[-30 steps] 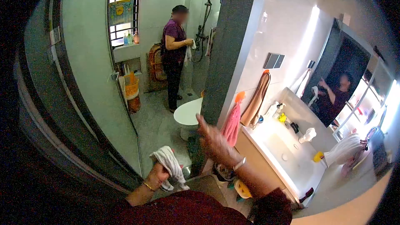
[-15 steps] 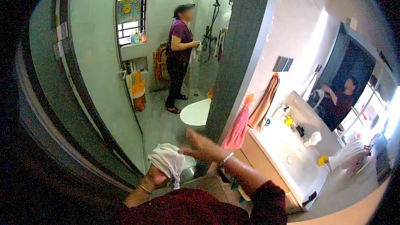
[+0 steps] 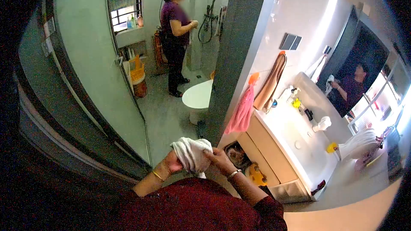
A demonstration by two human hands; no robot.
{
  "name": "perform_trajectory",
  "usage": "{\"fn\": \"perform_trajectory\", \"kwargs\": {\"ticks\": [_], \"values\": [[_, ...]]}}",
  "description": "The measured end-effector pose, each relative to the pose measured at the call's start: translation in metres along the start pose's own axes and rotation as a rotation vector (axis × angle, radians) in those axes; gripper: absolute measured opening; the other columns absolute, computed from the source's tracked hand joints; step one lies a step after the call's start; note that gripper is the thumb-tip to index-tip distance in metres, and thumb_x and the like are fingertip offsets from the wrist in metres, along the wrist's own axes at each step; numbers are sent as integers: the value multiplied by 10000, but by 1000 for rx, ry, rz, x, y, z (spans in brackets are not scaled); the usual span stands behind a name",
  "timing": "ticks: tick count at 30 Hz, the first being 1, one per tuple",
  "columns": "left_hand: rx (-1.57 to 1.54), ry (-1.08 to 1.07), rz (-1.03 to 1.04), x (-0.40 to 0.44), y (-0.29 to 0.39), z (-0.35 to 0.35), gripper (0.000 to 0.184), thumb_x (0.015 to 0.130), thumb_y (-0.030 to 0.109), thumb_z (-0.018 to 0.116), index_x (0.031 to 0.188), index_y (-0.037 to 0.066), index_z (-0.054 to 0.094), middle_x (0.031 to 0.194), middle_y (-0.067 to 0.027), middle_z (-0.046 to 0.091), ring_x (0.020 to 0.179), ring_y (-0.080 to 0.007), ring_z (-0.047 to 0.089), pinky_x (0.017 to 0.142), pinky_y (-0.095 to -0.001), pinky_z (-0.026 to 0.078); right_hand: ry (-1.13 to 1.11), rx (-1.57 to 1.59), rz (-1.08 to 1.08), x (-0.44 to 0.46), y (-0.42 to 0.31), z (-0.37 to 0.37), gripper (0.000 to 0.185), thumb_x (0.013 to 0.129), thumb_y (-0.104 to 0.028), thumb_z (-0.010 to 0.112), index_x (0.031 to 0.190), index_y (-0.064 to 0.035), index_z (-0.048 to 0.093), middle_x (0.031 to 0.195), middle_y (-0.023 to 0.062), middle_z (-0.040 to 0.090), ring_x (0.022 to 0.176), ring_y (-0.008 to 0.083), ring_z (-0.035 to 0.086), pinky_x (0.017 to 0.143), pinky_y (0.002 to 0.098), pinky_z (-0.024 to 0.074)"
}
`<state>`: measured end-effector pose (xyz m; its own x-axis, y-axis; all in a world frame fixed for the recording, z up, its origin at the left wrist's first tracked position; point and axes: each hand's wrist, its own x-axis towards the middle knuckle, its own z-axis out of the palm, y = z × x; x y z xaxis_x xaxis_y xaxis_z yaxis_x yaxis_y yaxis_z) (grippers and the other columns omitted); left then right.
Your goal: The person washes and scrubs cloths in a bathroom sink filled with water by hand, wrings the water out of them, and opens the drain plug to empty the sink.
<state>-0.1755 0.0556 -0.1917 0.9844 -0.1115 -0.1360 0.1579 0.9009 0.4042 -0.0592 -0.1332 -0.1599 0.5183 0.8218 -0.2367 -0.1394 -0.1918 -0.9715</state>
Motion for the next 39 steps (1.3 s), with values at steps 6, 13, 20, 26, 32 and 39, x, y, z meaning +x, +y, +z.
{"fn": "perform_trajectory", "kwargs": {"ticks": [6, 13, 20, 26, 32, 39], "values": [[155, 251, -100, -6, -7, -12, 399, 932, 292, 405, 1199, 13, 504, 1218, -121, 528, 1103, -248, 504, 988, -394, 367, 196, 496, -71, -15, -6, -14, 277, 898, -243, 529, 1093, -47, 540, 970, 39, 589, 876, 147, 564, 758, 299, 472], [716, 256, 23, 0, -18, 4, 439, 857, 346, 569, 1159, 42, 474, 1081, -94, 569, 989, -189, 539, 814, -340, 451, 328, 294, -254, -35, -12, -18, 283, 859, -107, 565, 1116, 5, 526, 1015, 50, 591, 932, 157, 559, 810, 290, 461], [760, 406, 238, -8, 16, 13, 328, 780, 72, 667, 1049, -10, 497, 943, -73, 598, 836, -154, 583, 712, -294, 499, 631, -372, -224, -56, 0, -57, 209, 834, -177, 625, 893, 19, 583, 774, 43, 604, 703, 122, 556, 627, 277, 462], [689, 493, 76, -19, 20, -23, 269, 796, 90, 653, 1018, -17, 546, 932, -65, 602, 814, -151, 576, 716, -290, 483, 652, -445, 62, -78, 27, -63, 354, 807, -304, 647, 829, 44, 584, 710, 82, 587, 615, 144, 524, 545, 305, 423], [923, 533, 268, -30, 48, 27, 185, 866, 132, 556, 987, -7, 575, 904, -37, 599, 778, -124, 549, 675, -265, 456, 559, -416, -50, -102, -31, -64, 287, 851, -130, 595, 1075, -18, 455, 721, 92, 577, 612, 129, 537, 561, 261, 442], [1937, 79, 594, 6, 4, -9, 188, 819, 157, 531, 943, 16, 547, 973, -124, 587, 849, -277, 552, 773, -380, 434, 1118, -913, -705, -60, 91, -64, 163, 838, -81, 536, 987, -15, 551, 848, 124, 577, 723, 241, 561, 671, 349, 462]]}}
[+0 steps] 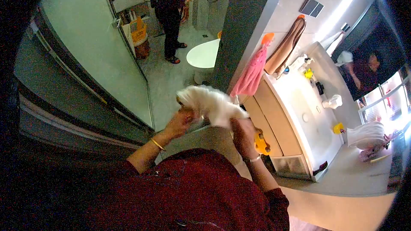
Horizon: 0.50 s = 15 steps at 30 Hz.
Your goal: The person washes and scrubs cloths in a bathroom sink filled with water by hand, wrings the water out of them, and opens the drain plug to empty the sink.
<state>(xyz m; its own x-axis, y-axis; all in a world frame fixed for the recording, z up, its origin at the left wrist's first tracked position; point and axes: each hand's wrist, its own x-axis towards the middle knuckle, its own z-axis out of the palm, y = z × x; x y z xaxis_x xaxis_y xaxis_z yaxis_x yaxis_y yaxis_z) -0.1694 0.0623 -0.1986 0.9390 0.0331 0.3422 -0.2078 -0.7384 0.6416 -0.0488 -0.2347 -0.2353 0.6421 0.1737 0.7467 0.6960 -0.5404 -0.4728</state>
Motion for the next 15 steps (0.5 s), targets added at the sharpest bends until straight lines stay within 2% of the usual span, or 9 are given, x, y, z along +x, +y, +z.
{"fn": "perform_trajectory", "kwargs": {"ticks": [1, 3, 5, 8, 11, 12, 13, 14, 15], "values": [[-12, -674, -441, -6, -7, -9, 214, 806, 219, 552, 901, 29, 576, 896, -137, 607, 822, -287, 569, 776, -384, 445, -319, 71, 135, -6, 14, -7, 160, 838, -98, 546, 981, -27, 558, 838, 106, 578, 722, 223, 564, 666, 345, 468], [-87, -92, -521, -53, -78, 2, 256, 760, 262, 610, 875, 34, 637, 835, -156, 631, 772, -275, 594, 707, -381, 468, -939, 221, 357, 13, 28, 5, 154, 837, -131, 564, 969, -51, 571, 818, 69, 581, 721, 188, 571, 656, 337, 479], [-136, -95, -765, -50, -100, -25, 334, 765, 229, 630, 1031, 32, 587, 858, -170, 633, 819, -247, 606, 719, -367, 475, -760, 744, 1033, 16, 6, -10, 165, 872, -210, 553, 950, -68, 587, 837, 17, 587, 729, 140, 571, 645, 294, 484], [-139, -102, -840, 5, -81, -76, 521, 768, 167, 639, 1231, 38, 439, 989, -207, 611, 893, -293, 603, 740, -389, 473, -849, 947, 1084, 12, -41, 2, 266, 908, -302, 508, 923, -53, 598, 848, 25, 589, 723, 126, 558, 641, 261, 474], [77, -131, -596, 76, -53, -120, 684, 779, 137, 605, 1361, 58, 256, 1047, -252, 572, 957, -409, 550, 794, -447, 446, -1098, 754, 967, 13, -82, 24, 262, 880, -289, 550, 986, -51, 584, 771, 1, 541, 626, 90, 495, 498, 228, 403], [132, -20, -424, 102, -78, -119, 709, 778, 119, 595, 1373, 54, 216, 1041, -272, 563, 928, -420, 555, 790, -450, 447, -1133, 636, 962, 15, -95, 28, 290, 872, -289, 570, 987, -23, 589, 782, 6, 552, 609, 87, 490, 501, 227, 394], [177, -27, -466, 139, -61, -143, 717, 770, 100, 587, 1374, 45, 205, 1037, -285, 558, 892, -421, 568, 781, -454, 449, -1138, 604, 958, 21, -105, 28, 296, 866, -285, 580, 998, -20, 589, 790, 10, 560, 612, 86, 496, 506, 223, 400], [145, 92, -227, 168, -68, -161, 725, 769, 104, 575, 1376, 29, 187, 985, -280, 576, 863, -408, 581, 760, -455, 456, -1143, 571, 956, 25, -114, 26, 303, 859, -280, 589, 1008, -16, 588, 798, 14, 567, 615, 85, 502, 510, 219, 405], [220, 44, -259, 203, -45, -196, 736, 771, 119, 580, 1377, 19, 175, 930, -261, 597, 843, -389, 594, 736, -446, 469, -1145, 541, 954, 27, -121, 27, 310, 853, -276, 598, 1018, -13, 588, 807, 18, 575, 617, 84, 509, 515, 215, 410]]}}
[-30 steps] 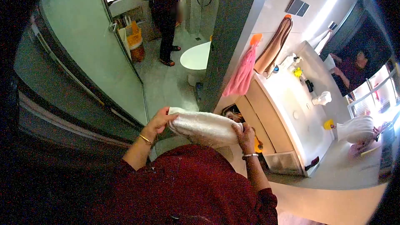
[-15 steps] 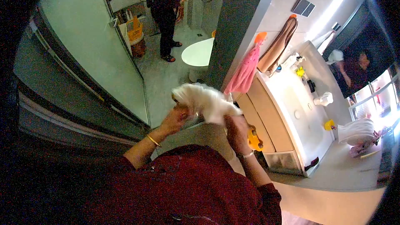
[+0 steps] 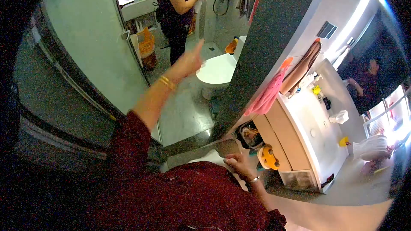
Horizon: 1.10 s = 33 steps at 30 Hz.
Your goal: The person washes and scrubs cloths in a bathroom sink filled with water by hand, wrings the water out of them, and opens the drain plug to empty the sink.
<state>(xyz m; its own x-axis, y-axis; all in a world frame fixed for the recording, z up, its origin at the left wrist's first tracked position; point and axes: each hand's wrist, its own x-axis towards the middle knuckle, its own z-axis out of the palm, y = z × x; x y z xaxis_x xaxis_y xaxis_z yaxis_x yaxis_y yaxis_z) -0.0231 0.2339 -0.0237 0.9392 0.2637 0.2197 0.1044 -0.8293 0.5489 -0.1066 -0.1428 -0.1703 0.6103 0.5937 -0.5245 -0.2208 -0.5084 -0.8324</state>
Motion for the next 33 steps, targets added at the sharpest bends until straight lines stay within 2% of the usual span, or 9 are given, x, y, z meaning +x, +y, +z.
{"fn": "perform_trajectory", "kwargs": {"ticks": [1, 6, 10, 13, 17, 20, 22, 27, 33], "values": [[122, 267, 109, 41, -1, -8, 735, 785, 133, 616, 1382, 74, 192, 840, -244, 604, 725, -367, 605, 622, -432, 483, -6, 145, 51, -1, 1, 1, 322, 827, -241, 629, 1042, -5, 583, 828, 36, 596, 658, 93, 541, 550, 219, 445], [82, 462, 365, 86, 64, -64, 304, 805, 138, 578, 1100, 77, 537, 886, -178, 618, 756, -316, 608, 673, -401, 472, 78, 44, -35, 2, 21, 5, 289, 813, -197, 643, 1015, 6, 603, 854, 49, 604, 665, 106, 560, 568, 232, 468], [-319, -541, 516, -16, 62, 34, 312, 701, 140, 646, 998, 59, 595, 840, -78, 633, 853, -200, 584, 750, -332, 473, 171, -68, -154, -12, -19, 7, 293, 813, -190, 645, 1039, -15, 584, 901, 38, 600, 718, 83, 547, 603, 216, 450], [-87, -846, 567, -96, -12, 165, 825, 604, 276, 803, 1308, 106, 409, 1174, -172, 489, 1094, -332, 462, 925, -416, 399, 284, 39, -356, -18, -39, 1, 272, 818, -182, 635, 1037, -30, 578, 916, 34, 592, 774, 78, 542, 636, 222, 450], [-295, -767, 393, -172, -72, 250, 1063, 518, 318, 864, 1384, 134, 277, 1299, -220, 344, 1191, -357, 376, 960, -445, 378, 332, 241, -557, -52, -85, -9, 281, 817, -210, 633, 1033, -41, 574, 911, 27, 579, 803, 87, 541, 674, 218, 450], [-1007, -850, -325, -186, -39, 228, 933, 717, 125, 727, 1425, 127, 119, 1336, -163, 322, 1184, -299, 406, 931, -405, 416, 319, 247, -543, -79, -100, -18, 304, 816, -243, 635, 1035, -43, 572, 919, 27, 568, 867, 98, 527, 762, 222, 430], [-1207, -769, -443, -182, -38, 227, 876, 765, 25, 634, 1427, 126, 68, 1352, -138, 305, 1146, -270, 450, 910, -375, 431, 250, 311, -518, -87, -96, -20, 289, 820, -231, 627, 1038, -49, 575, 911, 21, 560, 851, 98, 512, 762, 230, 412], [-1255, -833, -528, -180, -36, 219, 628, 756, 23, 639, 1317, 60, 359, 1099, -77, 562, 969, -195, 555, 790, -324, 456, 259, 292, -638, -87, -69, -23, 271, 809, -204, 635, 1019, -45, 572, 902, 13, 557, 858, 89, 489, 741, 223, 400], [-1017, -937, -614, -201, -41, 239, 322, 798, 130, 646, 1086, 69, 515, 1005, -29, 588, 871, -160, 565, 779, -316, 444, 372, 34, -726, -95, -38, -54, 294, 765, -147, 661, 1031, -63, 565, 906, 14, 577, 828, 99, 531, 736, 254, 438]]}}
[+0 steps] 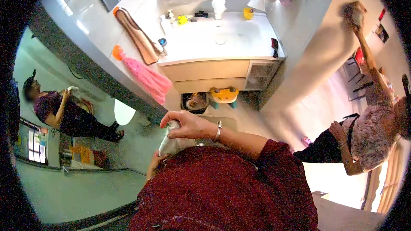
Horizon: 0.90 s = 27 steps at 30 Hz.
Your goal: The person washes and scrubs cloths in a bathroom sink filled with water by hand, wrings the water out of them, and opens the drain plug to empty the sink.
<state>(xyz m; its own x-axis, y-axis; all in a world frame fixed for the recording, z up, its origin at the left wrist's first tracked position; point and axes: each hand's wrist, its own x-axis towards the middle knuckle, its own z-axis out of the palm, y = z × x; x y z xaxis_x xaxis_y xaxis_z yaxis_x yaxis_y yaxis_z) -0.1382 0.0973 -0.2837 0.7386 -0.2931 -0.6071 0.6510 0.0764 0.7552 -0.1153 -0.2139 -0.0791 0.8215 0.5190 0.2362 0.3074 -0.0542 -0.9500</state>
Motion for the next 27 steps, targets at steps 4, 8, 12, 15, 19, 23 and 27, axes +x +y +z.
{"fn": "perform_trajectory", "kwargs": {"ticks": [4, 8, 12, 15, 19, 23, 27], "values": [[-294, -5, -183, 0, 5, 9, 261, 831, 234, 616, 1020, 74, 531, 1013, -43, 585, 921, -172, 541, 793, -349, 438, -27, -182, -25, -23, 33, -25, 361, 721, -88, 677, 1058, -79, 547, 1007, 70, 587, 912, 196, 564, 799, 302, 459], [-431, 135, 51, 26, -16, -8, 184, 772, 158, 651, 901, 87, 542, 966, -60, 578, 919, -198, 530, 790, -360, 442, 9, -414, 92, -58, 70, -52, 557, 630, -53, 720, 1135, -91, 488, 1040, 127, 521, 1002, 312, 516, 851, 375, 450], [-400, 195, 206, 19, 16, 6, 291, 729, 20, 637, 970, 104, 497, 929, -59, 555, 899, -205, 532, 764, -344, 456, -11, -788, 243, -92, 84, -73, 510, 645, -66, 707, 1116, -84, 512, 1065, 160, 489, 960, 324, 515, 843, 382, 452], [-237, 168, 338, -8, 72, 34, 365, 743, -25, 606, 1054, 115, 476, 981, -33, 532, 901, -189, 531, 761, -341, 453, 38, -772, 269, -94, 91, -91, 385, 669, -92, 683, 1035, -84, 564, 993, 149, 501, 886, 317, 525, 800, 370, 465], [-70, 340, 904, -50, 148, 91, 261, 849, 81, 578, 1097, 71, 495, 1053, -40, 526, 928, -167, 528, 805, -321, 460, 409, -869, 59, -73, -7, -95, 453, 682, -16, 679, 1104, -121, 550, 912, 147, 514, 859, 293, 525, 716, 371, 461], [386, -26, 493, -6, 94, 110, 446, 788, 7, 589, 1215, 9, 458, 1097, -59, 536, 899, -141, 524, 762, -290, 462, 465, -845, -25, -70, 58, -80, 336, 740, -73, 607, 1074, -108, 586, 935, 131, 539, 796, 297, 533, 691, 372, 461], [198, 111, 527, -12, 102, 96, 382, 803, -30, 534, 1182, 13, 532, 1060, -48, 597, 917, -114, 561, 791, -244, 459, 216, -506, 379, -96, 125, -112, 273, 723, -166, 649, 986, -94, 630, 854, 154, 558, 841, 309, 551, 741, 383, 448]]}}
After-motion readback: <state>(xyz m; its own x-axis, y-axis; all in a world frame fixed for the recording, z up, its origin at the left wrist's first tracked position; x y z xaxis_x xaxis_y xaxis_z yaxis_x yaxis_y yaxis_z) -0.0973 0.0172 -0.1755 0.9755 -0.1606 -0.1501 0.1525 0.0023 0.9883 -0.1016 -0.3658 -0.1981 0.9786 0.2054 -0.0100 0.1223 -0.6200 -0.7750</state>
